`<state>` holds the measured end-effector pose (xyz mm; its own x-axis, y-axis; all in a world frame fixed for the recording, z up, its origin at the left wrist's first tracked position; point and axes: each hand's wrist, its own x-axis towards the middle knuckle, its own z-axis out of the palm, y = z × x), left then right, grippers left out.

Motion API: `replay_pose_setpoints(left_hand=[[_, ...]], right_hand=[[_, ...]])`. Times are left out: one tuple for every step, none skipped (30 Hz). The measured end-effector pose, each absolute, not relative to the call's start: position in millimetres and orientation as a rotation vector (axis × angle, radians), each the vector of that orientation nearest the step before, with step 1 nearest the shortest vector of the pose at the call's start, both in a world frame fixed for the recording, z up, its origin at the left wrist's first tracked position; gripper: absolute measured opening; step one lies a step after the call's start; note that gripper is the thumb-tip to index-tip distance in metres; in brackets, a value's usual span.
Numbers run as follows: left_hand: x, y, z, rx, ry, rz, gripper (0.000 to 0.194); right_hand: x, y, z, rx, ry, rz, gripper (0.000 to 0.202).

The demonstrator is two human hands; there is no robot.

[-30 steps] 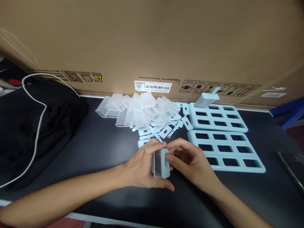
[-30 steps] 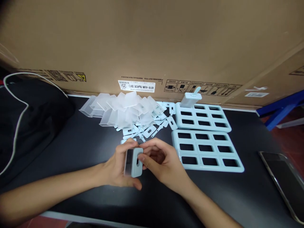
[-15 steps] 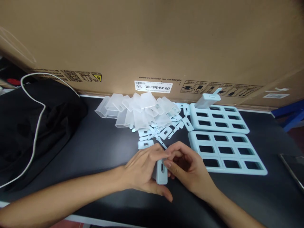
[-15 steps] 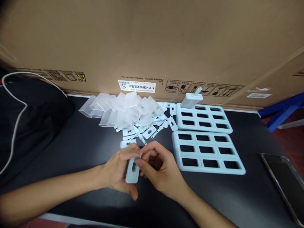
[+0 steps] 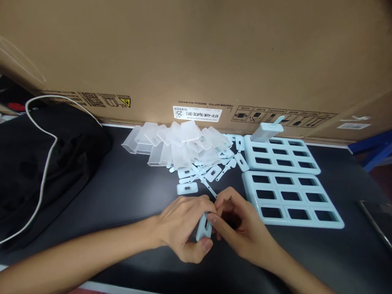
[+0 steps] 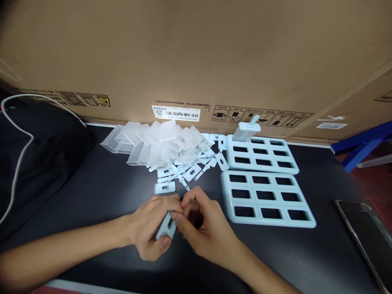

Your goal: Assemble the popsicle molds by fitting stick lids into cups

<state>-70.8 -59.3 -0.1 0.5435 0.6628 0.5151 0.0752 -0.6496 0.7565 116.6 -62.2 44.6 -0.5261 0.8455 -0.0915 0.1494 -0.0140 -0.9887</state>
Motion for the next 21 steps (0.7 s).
replay_pose_setpoints(left_hand=[[-71.3,-59.6,-0.4,2.121,0.619,1.039,0.033],[-71.4,-60.0,-0.7,2.162,0.645,0.992,0.034],[-71.2,-60.6,-1.0,2.206,0.663,0.956,0.036],[-70.7,-61.2,-1.2,2.247,0.669,0.929,0.037],[-70.0,-61.9,-1.5,2.285,0.663,0.912,0.038],[-69.1,-62.7,-1.8,2.319,0.653,0.897,0.039],[-68.3,-63.4,-2.2,2.348,0.647,0.883,0.039],[-67.6,-64.0,-2.7,2.372,0.642,0.866,0.039],[-67.0,-64.6,-3.4,2.39,0.64,0.85,0.038],[-66.6,-65.1,-4.2,2.401,0.64,0.835,0.037],[-66.4,-65.4,-5.0,2.406,0.639,0.828,0.036],[-66.3,-65.7,-5.8,2.405,0.636,0.827,0.034],[-66.4,-65.9,-6.6,2.403,0.632,0.825,0.033],[-66.6,-66.0,-7.2,2.404,0.63,0.811,0.032],[-66.9,-66.1,-7.7,2.406,0.626,0.796,0.032],[-67.2,-66.0,-8.0,2.411,0.62,0.784,0.033],[-67.5,-65.9,-8.1,2.415,0.615,0.773,0.034],[-67.8,-65.7,-8.0,2.418,0.61,0.77,0.035],[-68.1,-65.4,-7.9,2.417,0.61,0.773,0.036],[-68.3,-65.0,-7.5,2.41,0.608,0.787,0.037],[-68.5,-64.5,-7.1,2.398,0.606,0.8,0.038]], right_hand=[[120.9,-58.9,46.5,-1.046,-1.8,1.521,0.01],[125.4,-55.1,47.9,-1.052,-1.907,1.422,0.006],[129.7,-51.0,48.4,-1.058,-2.012,1.293,0.009],[133.4,-46.9,47.9,-1.069,-2.108,1.142,0.013],[136.1,-43.1,46.1,-1.089,-2.194,0.976,0.016],[137.5,-39.9,43.1,-1.118,-2.27,0.805,0.019],[137.5,-37.4,39.3,-1.149,-2.341,0.643,0.022],[136.3,-35.8,34.9,-1.171,-2.404,0.497,0.025],[134.2,-34.9,30.4,-1.182,-2.46,0.377,0.026],[131.5,-34.8,26.3,-1.181,-2.506,0.286,0.025],[128.8,-35.3,22.7,-1.178,-2.54,0.224,0.023],[126.3,-36.1,19.9,-1.18,-2.566,0.188,0.019],[124.4,-37.1,17.8,-1.189,-2.584,0.169,0.015],[123.0,-38.1,16.3,-1.207,-2.596,0.158,0.014],[122.2,-39.1,15.4,-1.228,-2.602,0.148,0.015],[121.8,-39.9,14.7,-1.248,-2.604,0.136,0.016],[121.5,-40.7,14.1,-1.263,-2.602,0.123,0.018],[121.1,-41.3,13.5,-1.273,-2.599,0.114,0.019],[120.6,-41.8,12.9,-1.284,-2.596,0.11,0.019],[120.0,-42.4,12.3,-1.296,-2.594,0.11,0.02],[119.4,-42.8,11.8,-1.312,-2.588,0.119,0.02]])
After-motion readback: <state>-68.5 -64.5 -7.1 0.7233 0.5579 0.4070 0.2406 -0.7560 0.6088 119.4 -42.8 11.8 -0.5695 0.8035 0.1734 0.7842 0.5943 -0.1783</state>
